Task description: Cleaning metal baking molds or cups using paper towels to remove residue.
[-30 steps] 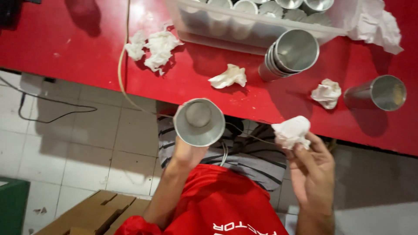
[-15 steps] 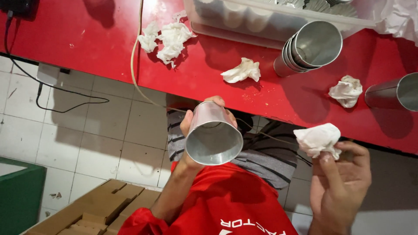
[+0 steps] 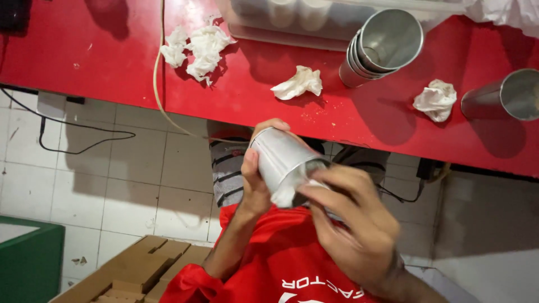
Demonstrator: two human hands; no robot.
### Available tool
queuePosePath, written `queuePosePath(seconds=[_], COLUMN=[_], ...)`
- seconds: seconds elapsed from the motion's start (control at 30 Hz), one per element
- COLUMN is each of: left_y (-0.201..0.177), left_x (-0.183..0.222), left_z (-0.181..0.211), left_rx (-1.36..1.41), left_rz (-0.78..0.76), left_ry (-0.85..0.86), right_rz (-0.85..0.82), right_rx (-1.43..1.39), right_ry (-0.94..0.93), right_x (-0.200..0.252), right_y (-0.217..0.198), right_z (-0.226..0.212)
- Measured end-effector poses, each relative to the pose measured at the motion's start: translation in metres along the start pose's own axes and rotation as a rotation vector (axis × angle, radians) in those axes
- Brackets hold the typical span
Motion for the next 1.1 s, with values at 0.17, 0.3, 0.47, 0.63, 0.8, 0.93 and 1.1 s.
queuePosePath(seconds=[0.17, 0.3, 0.47, 0.63, 0.8, 0.93, 1.1], left_y=[0.003, 0.003, 0.002, -0.025, -0.053, -0.044, -0.038], left_x=[0.008, 0.009, 0.004, -0.012, -0.021, -0.025, -0.017], left_z=[-0.007, 0.001, -0.011, -0.014, -0.002, -0.009, -0.007], left_rx=[-0.129, -0.236, -0.169, -0.226, 0.100, 0.121, 0.090], left_rz=[0.012, 0.030, 0.007, 0.021, -0.004, -0.040, -0.017], left_ry=[0.015, 0.067, 0.042, 0.077, 0.042, 0.047, 0.113], right_rz=[-0.539, -0.802, -0.805, -0.658, -0.297, -0.212, -0.170], right_rx=[-0.006, -0.038, -0.031, -0.056, -0.036, -0.125, -0.120], right_ry=[0.058, 0.126, 0.086, -0.081, 0.160, 0.137, 0.008], right_x=[0.016, 0.023, 0.011, 0.003, 0.011, 0.009, -0.009], right_y=[0.041, 0.058, 0.052, 0.002, -0.043, -0.038, -0.010], right_z=[0.049, 0.070, 0.065, 0.035, 0.046, 0.032, 0.006])
Point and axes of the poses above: each hand's wrist, its own x-axis away from the middle knuckle, its own y-axis out of the palm, z = x × y, the point moved 8 cm from there along -x, towards the middle knuckle, and after that the axes turned 3 degrees about -x, right-handed, at the moved point
